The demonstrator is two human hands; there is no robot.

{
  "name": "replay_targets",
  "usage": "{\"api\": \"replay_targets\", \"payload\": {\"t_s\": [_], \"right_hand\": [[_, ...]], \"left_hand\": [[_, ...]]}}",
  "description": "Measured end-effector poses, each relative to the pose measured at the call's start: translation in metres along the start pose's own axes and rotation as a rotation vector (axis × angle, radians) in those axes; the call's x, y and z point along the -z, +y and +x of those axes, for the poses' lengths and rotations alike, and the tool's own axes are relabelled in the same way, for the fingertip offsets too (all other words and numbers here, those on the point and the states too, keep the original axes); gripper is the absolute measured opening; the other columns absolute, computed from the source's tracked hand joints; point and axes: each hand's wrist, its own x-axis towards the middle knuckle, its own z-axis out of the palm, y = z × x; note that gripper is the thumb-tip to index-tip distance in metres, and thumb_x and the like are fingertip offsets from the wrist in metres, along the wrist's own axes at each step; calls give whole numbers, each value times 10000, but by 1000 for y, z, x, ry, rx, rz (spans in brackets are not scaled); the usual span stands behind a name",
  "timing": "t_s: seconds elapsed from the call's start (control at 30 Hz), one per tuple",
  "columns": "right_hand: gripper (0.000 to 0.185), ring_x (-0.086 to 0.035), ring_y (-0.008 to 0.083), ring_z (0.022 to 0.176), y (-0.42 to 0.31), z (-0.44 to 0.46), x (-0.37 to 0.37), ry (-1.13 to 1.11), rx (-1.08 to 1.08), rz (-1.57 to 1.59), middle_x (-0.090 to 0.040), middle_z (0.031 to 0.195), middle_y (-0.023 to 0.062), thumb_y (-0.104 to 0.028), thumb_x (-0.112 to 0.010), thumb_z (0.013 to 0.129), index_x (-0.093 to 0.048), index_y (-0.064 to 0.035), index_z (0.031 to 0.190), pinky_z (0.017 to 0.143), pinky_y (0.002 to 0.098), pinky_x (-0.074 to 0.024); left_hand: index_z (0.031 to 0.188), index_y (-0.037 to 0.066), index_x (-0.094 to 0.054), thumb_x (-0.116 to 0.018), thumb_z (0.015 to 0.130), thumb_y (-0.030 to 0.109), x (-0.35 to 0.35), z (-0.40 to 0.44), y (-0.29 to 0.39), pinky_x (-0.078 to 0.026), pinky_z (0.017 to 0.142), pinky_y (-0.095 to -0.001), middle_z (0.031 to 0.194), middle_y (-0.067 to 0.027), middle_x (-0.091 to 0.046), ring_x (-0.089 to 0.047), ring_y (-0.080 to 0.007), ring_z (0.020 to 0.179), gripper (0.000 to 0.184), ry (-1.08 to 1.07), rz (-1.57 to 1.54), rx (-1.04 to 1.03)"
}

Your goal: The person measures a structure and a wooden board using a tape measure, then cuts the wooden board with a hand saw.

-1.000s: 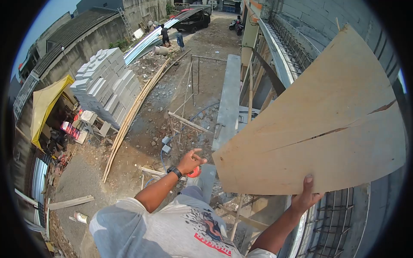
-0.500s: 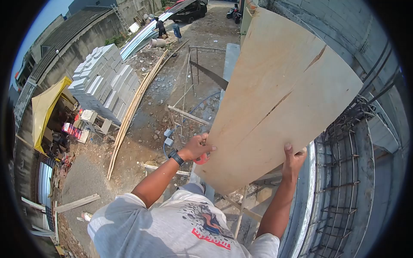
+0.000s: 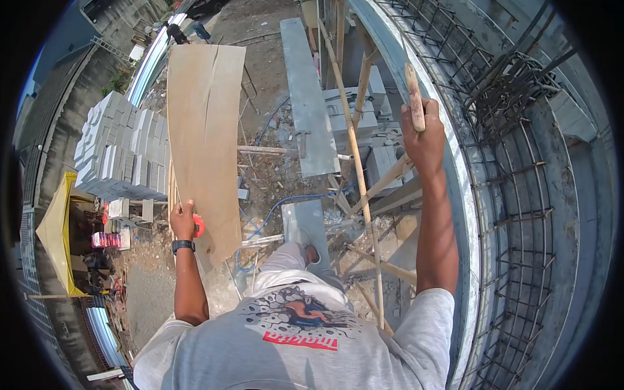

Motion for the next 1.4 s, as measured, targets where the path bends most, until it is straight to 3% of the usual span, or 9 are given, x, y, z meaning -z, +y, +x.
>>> {"api": "replay_targets", "payload": {"t_s": [0.13,0.2,0.3,0.5,0.57,0.9,1.0,1.33,1.4], "right_hand": [[150,-687,437,781,38,50,-18,92,235,-571,-705,889,220,-172,-627,1011,-569,-85,1119,643,514,-520],[215,-698,431,801,66,80,-25,119,237,-652,-724,927,210,-270,-637,1013,-586,-101,1137,681,535,-521],[306,-701,450,865,100,101,-31,-30,130,-777,-730,978,218,-361,-671,994,-590,-118,1161,699,550,-522],[206,-711,402,881,91,100,-36,-107,212,-914,-729,931,195,-246,-642,1003,-581,-55,1050,755,501,-541],[155,-707,405,875,96,98,-35,-117,226,-954,-723,920,193,-199,-633,998,-585,-62,1050,762,501,-539],[341,-714,415,854,94,182,-72,-106,144,-927,-741,944,202,-423,-680,982,-607,-107,1088,714,504,-542],[353,-717,401,882,98,243,-107,-118,211,-892,-742,939,198,-433,-675,983,-602,-99,1069,751,495,-543],[387,-717,334,996,214,517,-308,-130,691,-739,-750,999,156,-423,-681,975,-581,-57,1051,913,439,-539],[421,-716,335,993,244,574,-352,-197,637,-713,-749,986,161,-453,-692,961,-578,-60,1058,903,434,-541]], "left_hand": [[948,-11,-724,-747,884,358,15,-18,-3,-526,787,-483,941,-241,-736,-710,-391,861,375,-107,163,287],[1002,-5,-746,-758,863,385,10,-28,-8,-533,865,-497,1044,-274,-733,-709,-425,981,414,-129,319,338],[1046,0,-754,-760,857,406,-25,-31,-106,-535,918,-498,1094,-290,-724,-700,-443,1043,447,-172,415,397],[1090,-9,-745,-753,861,413,-42,-45,-89,-530,948,-517,1113,-289,-723,-691,-455,1085,480,-322,455,516],[1104,-5,-747,-755,861,412,-49,-42,-85,-534,943,-520,1106,-291,-726,-695,-456,1077,482,-312,496,489],[1070,-26,-752,-759,863,407,-100,35,-98,-546,900,-513,1049,-296,-736,-715,-462,1000,480,-266,285,519],[971,-55,-746,-744,875,329,-139,70,-101,-552,810,-451,895,-254,-755,-745,-365,853,396,-172,273,406],[980,-25,-727,-749,875,402,-330,286,39,-543,845,-523,978,-281,-737,-708,-472,950,440,-157,279,432],[984,-24,-727,-746,881,396,-362,332,75,-545,843,-522,975,-285,-738,-708,-475,941,433,-170,368,417]]}}
